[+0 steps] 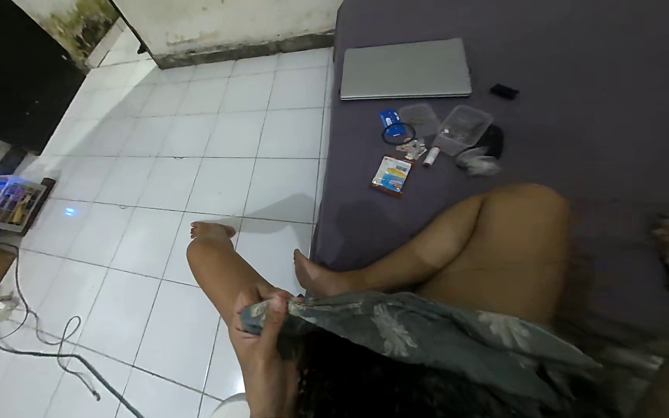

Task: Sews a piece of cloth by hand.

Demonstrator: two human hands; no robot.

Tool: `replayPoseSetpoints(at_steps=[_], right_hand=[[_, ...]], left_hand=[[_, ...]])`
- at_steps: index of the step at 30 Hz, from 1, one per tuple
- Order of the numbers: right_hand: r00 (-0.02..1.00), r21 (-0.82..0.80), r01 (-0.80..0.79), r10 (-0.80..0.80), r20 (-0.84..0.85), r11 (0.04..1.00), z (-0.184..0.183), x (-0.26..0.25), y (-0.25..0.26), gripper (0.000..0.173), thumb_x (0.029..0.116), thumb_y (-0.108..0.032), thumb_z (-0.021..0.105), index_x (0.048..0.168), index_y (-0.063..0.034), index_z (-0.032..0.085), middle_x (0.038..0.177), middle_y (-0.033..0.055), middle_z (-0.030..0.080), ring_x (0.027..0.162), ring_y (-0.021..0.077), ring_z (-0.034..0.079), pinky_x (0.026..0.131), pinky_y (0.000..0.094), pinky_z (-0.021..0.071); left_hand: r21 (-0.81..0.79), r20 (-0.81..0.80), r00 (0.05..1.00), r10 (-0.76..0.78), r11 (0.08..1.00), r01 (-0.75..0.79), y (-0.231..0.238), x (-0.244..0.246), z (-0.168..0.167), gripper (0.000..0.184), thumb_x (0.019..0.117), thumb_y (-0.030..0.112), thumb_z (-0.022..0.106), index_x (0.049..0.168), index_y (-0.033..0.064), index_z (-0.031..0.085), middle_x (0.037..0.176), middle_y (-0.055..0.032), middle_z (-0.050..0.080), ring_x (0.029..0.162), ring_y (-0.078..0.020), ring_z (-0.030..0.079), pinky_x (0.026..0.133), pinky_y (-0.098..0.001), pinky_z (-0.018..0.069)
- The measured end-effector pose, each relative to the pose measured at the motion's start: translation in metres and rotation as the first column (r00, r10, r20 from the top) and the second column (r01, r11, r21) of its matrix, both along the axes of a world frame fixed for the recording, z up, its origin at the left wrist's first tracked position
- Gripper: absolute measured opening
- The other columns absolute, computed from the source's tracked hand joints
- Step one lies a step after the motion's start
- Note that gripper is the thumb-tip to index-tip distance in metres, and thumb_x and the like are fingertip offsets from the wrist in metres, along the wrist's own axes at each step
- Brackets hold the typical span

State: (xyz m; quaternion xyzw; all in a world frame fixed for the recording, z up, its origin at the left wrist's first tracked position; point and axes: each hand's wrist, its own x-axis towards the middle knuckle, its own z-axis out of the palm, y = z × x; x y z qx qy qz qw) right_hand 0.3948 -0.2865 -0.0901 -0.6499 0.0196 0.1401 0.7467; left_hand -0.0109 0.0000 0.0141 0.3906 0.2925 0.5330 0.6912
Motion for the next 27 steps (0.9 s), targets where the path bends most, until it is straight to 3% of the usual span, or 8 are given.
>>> replayPoseSetpoints(at_steps=[3, 5, 8, 10, 13, 15, 23, 27], right_hand=[[0.985, -0.239, -0.023, 0.063, 0.161, 0.971, -0.002, -0.002, 0.039, 0.008, 0.109, -0.015, 0.042, 0.115, -0.0139, 0.047, 0.069, -0.0184, 0.047, 0.052, -0.0094, 0.045, 0.053, 0.0093, 0.0437], [0.963, -0.333, -0.133, 0.201, 0.179, 0.934, 0.029, -0.038, 0.088, 0.025, 0.1083, -0.011, 0.04, 0.132, -0.0026, 0.041, 0.079, -0.0127, 0.046, 0.059, -0.0088, 0.047, 0.06, 0.0107, 0.0456], [0.788, -0.305, -0.446, 0.531, 0.312, 0.841, 0.058, -0.1, 0.153, 0.017, 0.1029, -0.002, 0.04, 0.113, 0.0008, 0.053, 0.077, -0.0129, 0.055, 0.064, -0.0087, 0.053, 0.065, 0.0124, 0.0486], [0.513, -0.261, -0.688, 0.708, 0.485, 0.677, 0.056, -0.139, 0.185, 0.025, 0.1018, -0.007, 0.043, 0.105, -0.0025, 0.067, 0.086, -0.0121, 0.066, 0.075, -0.0088, 0.058, 0.073, 0.0132, 0.0506], [0.213, -0.238, -0.871, 0.768, 0.604, 0.429, 0.061, -0.199, 0.213, 0.037, 0.1064, -0.025, 0.045, 0.106, 0.0021, 0.071, 0.091, 0.0015, 0.064, 0.085, -0.0029, 0.057, 0.078, 0.0137, 0.0482], [0.126, -0.177, -0.929, 0.727, 0.675, 0.325, 0.061, -0.225, 0.222, 0.039, 0.1052, -0.033, 0.054, 0.101, 0.0031, 0.068, 0.085, 0.0036, 0.06, 0.084, -0.003, 0.054, 0.076, 0.0096, 0.044], [0.221, -0.071, -0.909, 0.62, 0.753, 0.41, 0.067, -0.231, 0.211, 0.026, 0.0982, -0.023, 0.068, 0.086, -0.0001, 0.065, 0.076, 0.0013, 0.058, 0.078, -0.0066, 0.053, 0.07, 0.0045, 0.0415], [0.209, -0.108, -0.875, 0.569, 0.795, 0.472, 0.073, -0.237, 0.199, 0.022, 0.0977, -0.015, 0.065, 0.083, 0.001, 0.062, 0.074, 0.0041, 0.058, 0.076, -0.0016, 0.056, 0.073, 0.0071, 0.0446]], left_hand=[[0.091, -0.039, 0.999, -0.016, 0.996, 0.02, -0.001, 0.0, 0.002, 0.013, 0.0839, 0.014, 0.081, 0.082, 0.0172, 0.069, 0.078, 0.0062, 0.072, 0.072, 0.0004, 0.07, 0.067, -0.0165, 0.0593], [0.128, -0.057, 0.997, -0.046, 0.99, 0.053, -0.004, 0.0, 0.001, 0.011, 0.0849, 0.016, 0.081, 0.082, 0.0176, 0.07, 0.081, 0.0062, 0.073, 0.075, 0.0001, 0.07, 0.069, -0.0169, 0.0596], [0.158, -0.102, 0.992, -0.071, 0.984, 0.087, -0.008, 0.002, -0.003, 0.011, 0.0858, 0.019, 0.08, 0.082, 0.0189, 0.07, 0.084, 0.0072, 0.074, 0.078, 0.0004, 0.071, 0.071, -0.0173, 0.0596], [0.176, -0.13, 0.989, -0.065, 0.98, 0.087, -0.009, 0.004, -0.004, 0.011, 0.0856, 0.019, 0.08, 0.082, 0.0191, 0.07, 0.085, 0.007, 0.074, 0.079, 0.0002, 0.071, 0.073, -0.0176, 0.0597], [0.239, -0.172, 0.985, -0.035, 0.968, 0.077, -0.008, 0.002, -0.002, 0.012, 0.0871, 0.017, 0.079, 0.082, 0.0194, 0.068, 0.087, 0.0076, 0.075, 0.081, 0.0, 0.071, 0.074, -0.0177, 0.06], [0.291, -0.213, 0.977, -0.024, 0.953, 0.086, -0.005, -0.001, -0.001, 0.012, 0.0879, 0.018, 0.078, 0.083, 0.0203, 0.067, 0.089, 0.0084, 0.075, 0.083, -0.0002, 0.072, 0.075, -0.0182, 0.0605], [0.305, -0.29, 0.944, -0.153, 0.921, 0.243, 0.004, -0.012, -0.002, 0.012, 0.0895, 0.018, 0.076, 0.082, 0.0202, 0.066, 0.093, 0.0076, 0.076, 0.088, -0.0039, 0.074, 0.08, -0.0217, 0.0616], [0.33, -0.211, 0.975, -0.07, 0.934, 0.139, -0.004, -0.002, -0.008, 0.013, 0.0898, 0.015, 0.075, 0.082, 0.0204, 0.066, 0.087, 0.0092, 0.075, 0.082, -0.0011, 0.073, 0.076, -0.0188, 0.0611]])
